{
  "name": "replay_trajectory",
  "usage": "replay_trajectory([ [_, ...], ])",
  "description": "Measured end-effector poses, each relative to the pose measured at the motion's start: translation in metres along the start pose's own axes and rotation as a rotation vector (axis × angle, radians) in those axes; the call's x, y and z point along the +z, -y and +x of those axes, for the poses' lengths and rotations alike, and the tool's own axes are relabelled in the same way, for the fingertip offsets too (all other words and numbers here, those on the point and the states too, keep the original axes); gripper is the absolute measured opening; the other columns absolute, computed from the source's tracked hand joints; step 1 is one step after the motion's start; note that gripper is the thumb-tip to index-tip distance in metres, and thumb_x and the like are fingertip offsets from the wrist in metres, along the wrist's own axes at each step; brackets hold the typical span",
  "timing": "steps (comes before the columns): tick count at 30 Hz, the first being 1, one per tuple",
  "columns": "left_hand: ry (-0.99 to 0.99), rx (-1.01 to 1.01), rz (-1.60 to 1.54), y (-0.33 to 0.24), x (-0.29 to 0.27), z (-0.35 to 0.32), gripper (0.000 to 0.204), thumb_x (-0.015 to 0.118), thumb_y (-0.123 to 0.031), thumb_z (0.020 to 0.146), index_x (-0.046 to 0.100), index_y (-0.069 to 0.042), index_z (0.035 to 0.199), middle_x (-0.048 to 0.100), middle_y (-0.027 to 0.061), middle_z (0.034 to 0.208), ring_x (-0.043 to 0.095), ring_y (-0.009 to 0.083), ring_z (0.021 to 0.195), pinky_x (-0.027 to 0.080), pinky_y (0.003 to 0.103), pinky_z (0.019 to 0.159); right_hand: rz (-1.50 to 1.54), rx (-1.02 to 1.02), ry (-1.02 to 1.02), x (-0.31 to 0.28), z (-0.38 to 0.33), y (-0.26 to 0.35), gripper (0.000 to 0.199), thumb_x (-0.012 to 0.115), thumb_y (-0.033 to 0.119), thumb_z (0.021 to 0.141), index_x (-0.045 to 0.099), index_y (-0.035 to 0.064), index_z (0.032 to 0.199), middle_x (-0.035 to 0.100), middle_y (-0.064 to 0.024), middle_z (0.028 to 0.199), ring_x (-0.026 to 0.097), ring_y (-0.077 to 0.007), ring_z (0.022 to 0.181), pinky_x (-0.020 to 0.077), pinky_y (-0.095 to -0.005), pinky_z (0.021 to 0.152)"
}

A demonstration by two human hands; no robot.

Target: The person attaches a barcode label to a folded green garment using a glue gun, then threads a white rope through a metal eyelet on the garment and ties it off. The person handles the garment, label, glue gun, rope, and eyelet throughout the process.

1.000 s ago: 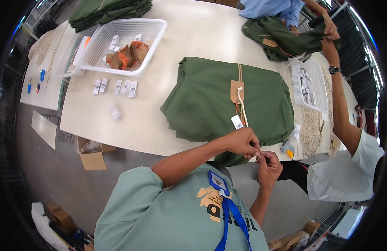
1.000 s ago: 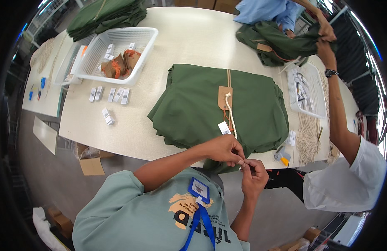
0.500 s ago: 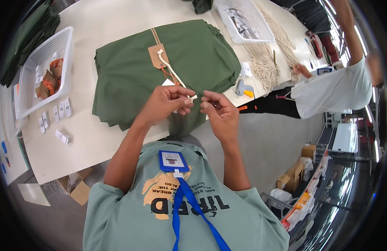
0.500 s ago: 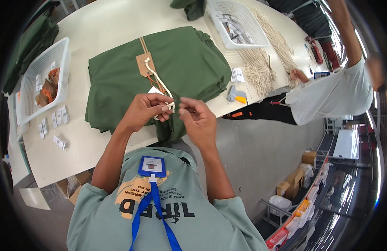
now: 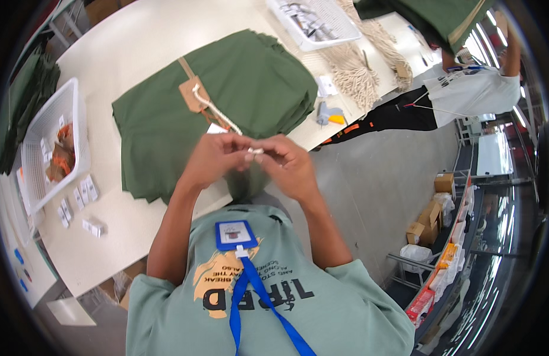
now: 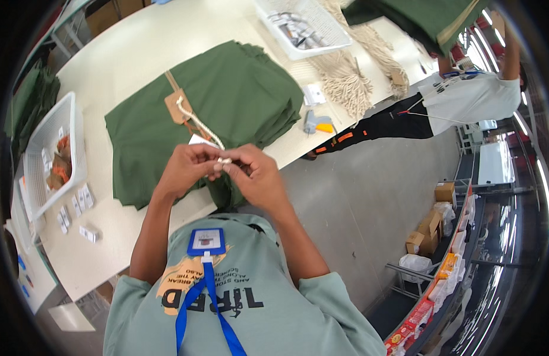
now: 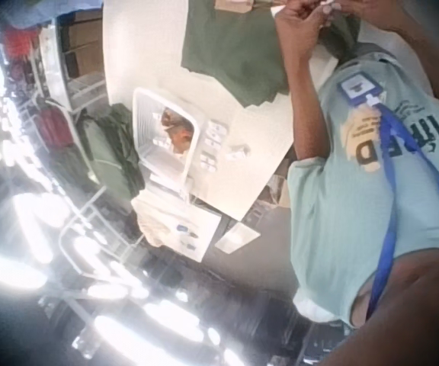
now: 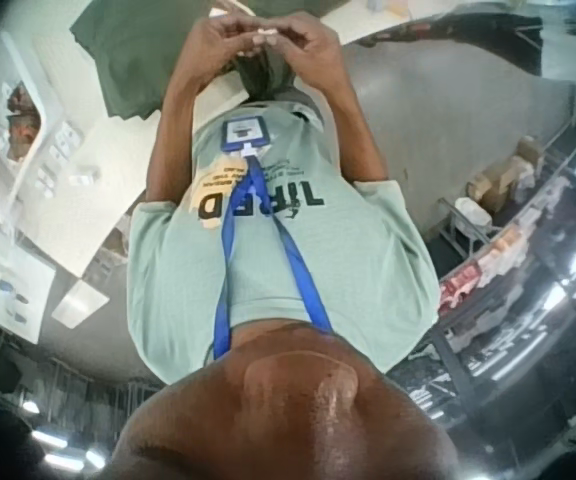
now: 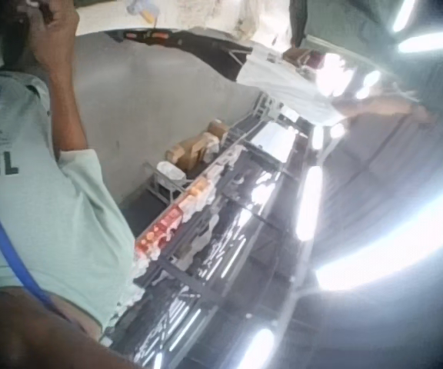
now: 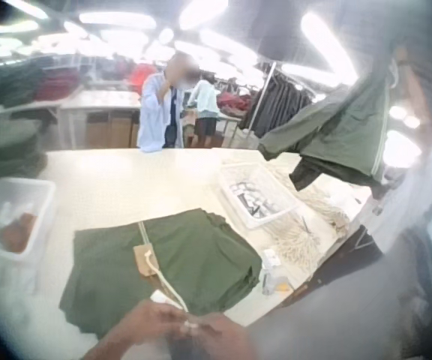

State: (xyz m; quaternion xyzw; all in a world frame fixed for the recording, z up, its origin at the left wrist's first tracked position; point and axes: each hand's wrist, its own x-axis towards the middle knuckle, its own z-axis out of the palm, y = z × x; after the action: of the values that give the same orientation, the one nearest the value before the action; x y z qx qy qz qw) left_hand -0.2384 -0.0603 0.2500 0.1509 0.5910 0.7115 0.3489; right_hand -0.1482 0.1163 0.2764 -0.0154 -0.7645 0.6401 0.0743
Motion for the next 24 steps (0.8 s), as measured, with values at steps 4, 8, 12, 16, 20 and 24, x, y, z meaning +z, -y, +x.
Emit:
replay_trajectory([
  [4,-0.015,-0.038,0.114,-0.003,0.0,0.0,0.02,0.074,-0.008,0.086,0.073,0.006,0.099,0.066,0.0032,0.074,0.058,0.0084,0.065,0.046,0.024,0.058,-0.143,-0.088,-0.03,-0.001,0.001,0.001,0.012,0.068,0.0,0.09,0.072,0.0015,0.102,0.067,-0.0065,0.089,0.065,-0.0123,0.081,0.0516,-0.0263,0.071],
  [8,-0.025,-0.053,0.043,-0.001,0.004,0.003,0.016,0.075,-0.005,0.086,0.075,0.004,0.099,0.065,-0.0008,0.074,0.054,0.0044,0.062,0.042,0.021,0.055,-0.021,0.054,-0.077,0.0,-0.001,-0.003,0.007,0.068,0.004,0.088,0.07,0.0013,0.094,0.067,-0.0083,0.087,0.064,-0.0139,0.074,0.0503,-0.0281,0.066],
  [12,0.001,-0.089,0.097,0.005,0.006,0.008,0.014,0.076,-0.006,0.086,0.076,0.003,0.097,0.066,-0.0027,0.074,0.053,0.0027,0.063,0.039,0.02,0.055,-0.073,0.057,-0.131,0.0,-0.005,-0.004,0.008,0.07,0.007,0.086,0.068,0.0005,0.088,0.063,-0.0103,0.079,0.06,-0.0165,0.068,0.048,-0.031,0.061],
  [16,0.054,-0.106,0.071,0.01,0.014,0.014,0.015,0.075,-0.008,0.087,0.076,0.002,0.098,0.068,-0.0014,0.074,0.055,0.0036,0.063,0.042,0.02,0.057,-0.185,0.052,-0.189,-0.006,-0.013,-0.002,0.012,0.071,0.011,0.087,0.068,0.0003,0.09,0.062,-0.0121,0.078,0.06,-0.02,0.066,0.0482,-0.0331,0.061],
  [20,0.1,-0.118,0.071,0.013,0.026,0.026,0.016,0.075,-0.009,0.087,0.076,0.002,0.099,0.07,0.0001,0.076,0.058,0.0046,0.063,0.045,0.02,0.057,-0.153,0.058,-0.25,-0.015,-0.023,-0.009,0.01,0.069,0.009,0.088,0.068,0.0003,0.092,0.064,-0.0122,0.08,0.061,-0.019,0.069,0.0499,-0.0323,0.065],
  [24,0.058,-0.088,0.097,0.017,0.032,0.033,0.018,0.075,-0.008,0.087,0.074,0.003,0.102,0.071,0.002,0.078,0.06,0.0059,0.065,0.047,0.02,0.06,-0.063,0.107,-0.235,-0.031,-0.034,-0.02,0.019,0.067,0.008,0.09,0.068,0.001,0.108,0.064,-0.0088,0.086,0.062,-0.0155,0.075,0.0506,-0.0303,0.068],
])
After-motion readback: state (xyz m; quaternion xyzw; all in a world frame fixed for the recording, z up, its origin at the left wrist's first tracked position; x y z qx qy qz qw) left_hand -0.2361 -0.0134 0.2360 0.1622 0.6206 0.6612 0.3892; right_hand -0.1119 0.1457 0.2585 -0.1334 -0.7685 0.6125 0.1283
